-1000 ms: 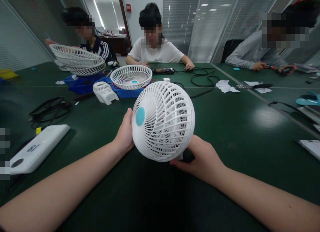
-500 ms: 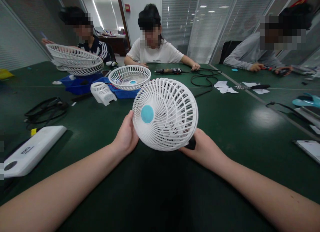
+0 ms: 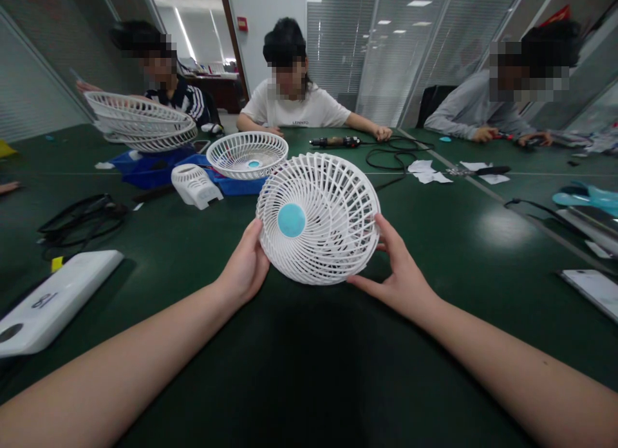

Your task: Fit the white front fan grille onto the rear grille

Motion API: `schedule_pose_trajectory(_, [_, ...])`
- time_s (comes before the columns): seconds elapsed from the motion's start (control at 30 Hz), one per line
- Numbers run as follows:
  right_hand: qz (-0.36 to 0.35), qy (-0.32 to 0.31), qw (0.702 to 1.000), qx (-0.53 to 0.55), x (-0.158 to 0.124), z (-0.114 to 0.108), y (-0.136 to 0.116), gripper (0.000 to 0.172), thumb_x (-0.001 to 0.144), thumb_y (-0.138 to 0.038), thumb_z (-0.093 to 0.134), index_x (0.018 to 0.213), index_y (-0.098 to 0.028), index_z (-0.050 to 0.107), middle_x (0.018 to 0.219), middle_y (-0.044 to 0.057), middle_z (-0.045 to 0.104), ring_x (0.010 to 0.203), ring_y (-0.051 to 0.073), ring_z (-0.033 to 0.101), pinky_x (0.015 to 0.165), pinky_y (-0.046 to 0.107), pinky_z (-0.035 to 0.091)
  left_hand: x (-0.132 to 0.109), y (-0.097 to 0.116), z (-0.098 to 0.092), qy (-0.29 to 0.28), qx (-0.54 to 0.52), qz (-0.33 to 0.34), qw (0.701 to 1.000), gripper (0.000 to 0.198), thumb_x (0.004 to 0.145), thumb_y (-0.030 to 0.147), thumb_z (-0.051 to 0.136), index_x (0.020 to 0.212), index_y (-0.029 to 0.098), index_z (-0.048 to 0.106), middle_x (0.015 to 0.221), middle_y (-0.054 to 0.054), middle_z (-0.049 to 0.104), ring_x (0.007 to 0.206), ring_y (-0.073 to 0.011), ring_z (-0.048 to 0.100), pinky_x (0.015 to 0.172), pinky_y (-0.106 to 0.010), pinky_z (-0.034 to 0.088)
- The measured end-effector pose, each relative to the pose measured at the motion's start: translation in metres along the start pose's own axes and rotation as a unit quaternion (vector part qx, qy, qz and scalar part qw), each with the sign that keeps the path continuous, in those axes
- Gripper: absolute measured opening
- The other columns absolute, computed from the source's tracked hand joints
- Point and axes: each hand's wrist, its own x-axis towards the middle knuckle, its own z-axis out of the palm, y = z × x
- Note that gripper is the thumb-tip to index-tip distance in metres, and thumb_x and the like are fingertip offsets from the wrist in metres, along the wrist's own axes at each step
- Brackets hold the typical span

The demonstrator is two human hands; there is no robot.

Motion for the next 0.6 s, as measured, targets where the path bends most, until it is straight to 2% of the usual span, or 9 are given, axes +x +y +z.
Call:
schedule_pose_trajectory(0.07, [0.000, 0.003, 1.000, -0.015, 0.003, -0.001, -0.004, 0.101, 0.080, -0.046, 0.070, 0.156, -0.038, 0.005, 0.154, 0.012, 0.030, 0.136, 0.028, 0.042, 0.097, 0.044, 0.053, 0.000, -0.001, 0.000, 0.000, 0.002, 0.002, 1.000, 0.029, 0.097, 0.036, 0.050, 0.116, 0.019, 0.062, 0.134, -0.007, 0.063, 0.138, -0.0301, 0.045, 0.116, -0.049, 0.036])
schedule_pose_trajectory(0.23, [-0.030, -0.012, 0.997, -0.066, 0.006, -0.003, -0.015, 0.094, 0.085, -0.044, 0.065, 0.156, -0.039, 0.005, 0.154, 0.011, 0.030, 0.142, 0.029, 0.035, 0.110, 0.050, 0.042, 0.000, -0.002, 0.002, 0.007, -0.010, 0.003, 1.000, 0.035, 0.099, 0.041, 0.043, 0.117, 0.019, 0.063, 0.133, -0.006, 0.063, 0.138, -0.0305, 0.044, 0.116, -0.048, 0.037])
schedule_pose_trajectory(0.4, [0.002, 0.009, 0.999, -0.031, 0.001, 0.001, -0.012, 0.094, 0.082, -0.045, 0.069, 0.154, -0.039, 0.009, 0.152, 0.012, 0.031, 0.135, 0.028, 0.042, 0.097, 0.044, 0.053, 0.001, -0.002, -0.001, -0.007, 0.001, -0.003, 1.000, 0.035, 0.098, 0.041, 0.047, 0.122, 0.020, 0.061, 0.136, -0.007, 0.062, 0.138, -0.0293, 0.044, 0.117, -0.047, 0.035])
schedule_pose_trajectory(0.6, [-0.003, 0.035, 0.999, -0.019, -0.001, 0.004, -0.009, 0.094, 0.078, -0.044, 0.073, 0.153, -0.036, 0.016, 0.149, 0.013, 0.034, 0.128, 0.027, 0.049, 0.092, 0.041, 0.055, 0.002, -0.005, -0.007, -0.033, 0.020, 0.001, 0.999, 0.037, 0.096, 0.046, 0.054, 0.127, 0.025, 0.057, 0.138, -0.007, 0.060, 0.138, -0.0304, 0.044, 0.118, -0.050, 0.034])
